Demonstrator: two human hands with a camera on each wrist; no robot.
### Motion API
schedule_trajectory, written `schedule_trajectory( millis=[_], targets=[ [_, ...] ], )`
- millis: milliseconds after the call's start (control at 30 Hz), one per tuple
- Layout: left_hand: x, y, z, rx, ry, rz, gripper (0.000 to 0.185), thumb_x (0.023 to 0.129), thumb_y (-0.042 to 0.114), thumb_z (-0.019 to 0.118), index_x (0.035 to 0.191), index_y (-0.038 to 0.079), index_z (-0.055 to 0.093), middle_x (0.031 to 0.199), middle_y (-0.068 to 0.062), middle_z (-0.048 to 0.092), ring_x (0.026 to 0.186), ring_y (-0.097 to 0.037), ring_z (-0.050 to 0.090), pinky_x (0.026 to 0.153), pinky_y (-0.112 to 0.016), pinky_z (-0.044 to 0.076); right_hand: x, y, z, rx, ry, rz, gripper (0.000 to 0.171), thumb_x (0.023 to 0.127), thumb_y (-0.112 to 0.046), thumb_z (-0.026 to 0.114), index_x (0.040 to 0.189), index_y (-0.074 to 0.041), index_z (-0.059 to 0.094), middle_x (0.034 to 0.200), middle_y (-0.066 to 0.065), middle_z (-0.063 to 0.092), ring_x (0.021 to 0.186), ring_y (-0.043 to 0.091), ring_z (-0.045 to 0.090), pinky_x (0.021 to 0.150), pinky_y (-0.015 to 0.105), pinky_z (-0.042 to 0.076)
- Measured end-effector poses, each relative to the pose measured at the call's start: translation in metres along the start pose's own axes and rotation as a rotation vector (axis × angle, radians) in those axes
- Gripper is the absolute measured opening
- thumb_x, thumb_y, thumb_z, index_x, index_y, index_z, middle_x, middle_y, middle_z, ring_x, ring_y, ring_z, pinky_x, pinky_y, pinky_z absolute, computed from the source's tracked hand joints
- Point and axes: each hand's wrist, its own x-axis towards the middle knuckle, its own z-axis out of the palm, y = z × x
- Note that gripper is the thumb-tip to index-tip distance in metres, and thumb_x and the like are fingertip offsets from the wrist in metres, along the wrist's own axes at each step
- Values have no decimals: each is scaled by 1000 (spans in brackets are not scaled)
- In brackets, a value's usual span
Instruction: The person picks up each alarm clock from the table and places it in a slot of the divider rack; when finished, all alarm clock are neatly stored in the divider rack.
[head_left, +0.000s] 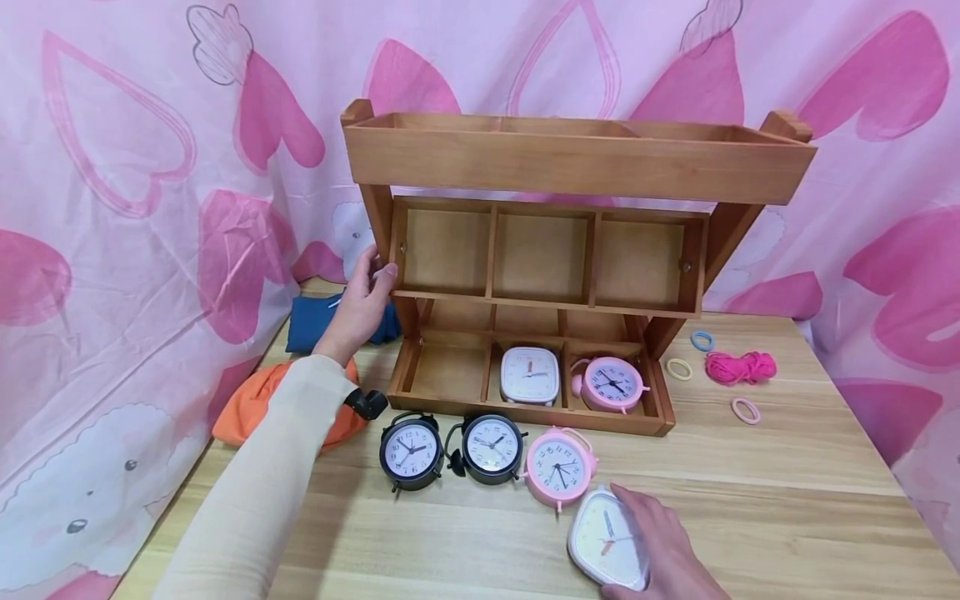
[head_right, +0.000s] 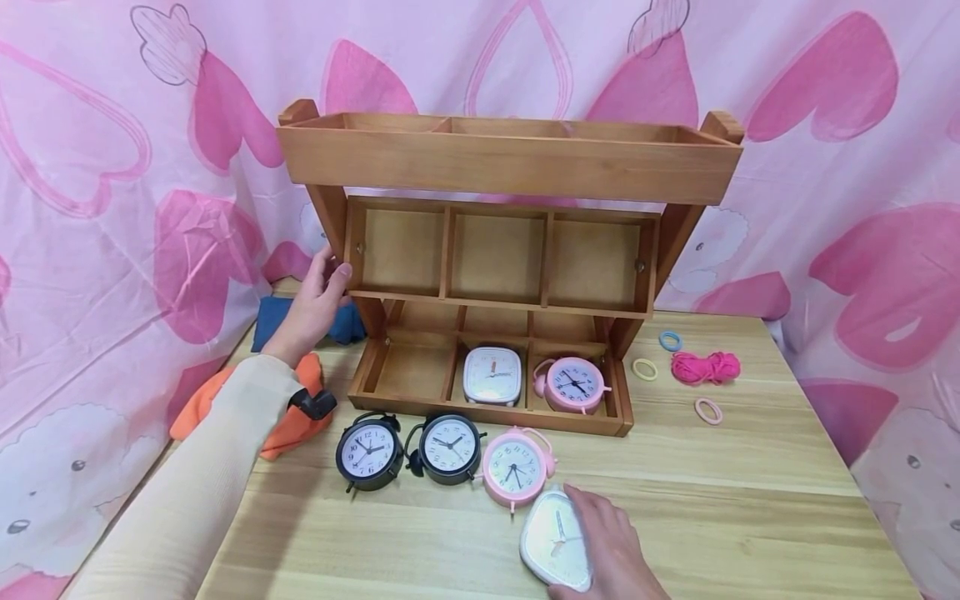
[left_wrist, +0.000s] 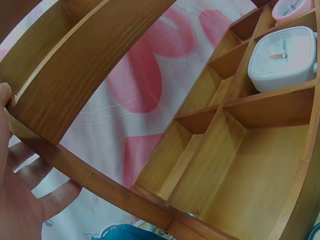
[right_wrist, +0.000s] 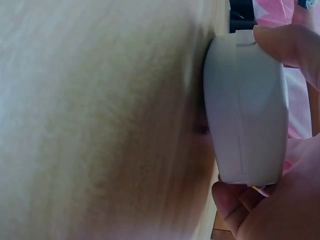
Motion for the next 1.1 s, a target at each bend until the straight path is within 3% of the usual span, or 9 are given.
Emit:
schedule_trajectory(
  millis=[133, 367, 533, 633, 700, 767, 833, 1100],
  targets=[
    [0, 0, -1, 12, 6, -14, 68, 101, 55, 40, 157, 29, 12, 161, -6, 25, 148, -28, 28, 115, -53, 33, 0, 0, -10, 8, -10, -10, 117, 48, -60, 90, 142, -9, 42, 128, 7, 56, 111, 26, 52, 87, 51, 47],
    [2, 0, -3, -4, -4, -33, 65, 105, 45, 39, 158, 25, 9, 162, -9, 22, 149, -30, 25, 116, -53, 32, 12, -22, -46, 127, -88, 111, 110, 59, -53, 90, 148, -19, 35, 135, 7, 50, 119, 24, 48, 87, 50, 51],
    [1, 1, -4, -7, -6, -34, 65, 105, 43, 39, 158, 23, 9, 162, -11, 22, 149, -31, 25, 115, -54, 32, 36, -37, -57, 109, 11, 12, 110, 59, -46, 92, 150, -21, 35, 136, -2, 49, 117, 7, 42, 88, 43, 53],
    [-1, 1, -4, -2, 4, -20, 66, 103, 49, 39, 158, 25, 10, 161, -9, 24, 148, -30, 27, 115, -53, 33, 58, -43, -58, 137, 59, -79, 111, 59, -38, 93, 151, -19, 35, 139, 0, 49, 120, 10, 43, 90, 49, 52],
    [-2, 2, -3, 0, 5, -5, 67, 103, 51, 39, 158, 26, 11, 161, -9, 24, 148, -30, 27, 115, -54, 32, 75, -48, -58, 182, 56, -122, 112, 59, -35, 92, 152, -17, 34, 143, 5, 48, 127, 19, 44, 94, 58, 50],
    [-2, 1, -3, -2, 10, 4, 68, 102, 54, 40, 158, 27, 12, 160, -8, 26, 148, -30, 28, 115, -53, 33, 92, -54, -58, 230, 24, -136, 111, 60, -33, 91, 153, -16, 33, 148, 9, 45, 132, 29, 42, 98, 65, 45],
    [-2, 0, -2, -2, 9, 7, 69, 101, 55, 40, 158, 27, 12, 160, -8, 26, 148, -29, 28, 115, -54, 33, 110, -60, -58, 275, -26, -132, 110, 61, -33, 91, 153, -17, 33, 148, 9, 45, 133, 31, 43, 100, 64, 43],
    [-4, 4, 1, 3, 2, 6, 68, 103, 52, 39, 158, 23, 11, 161, -10, 25, 148, -29, 26, 118, -51, 29, 172, -78, -48, 386, -216, -113, 103, 71, -35, 85, 155, -26, 27, 145, 0, 43, 123, 21, 48, 97, 48, 47]
  ],
)
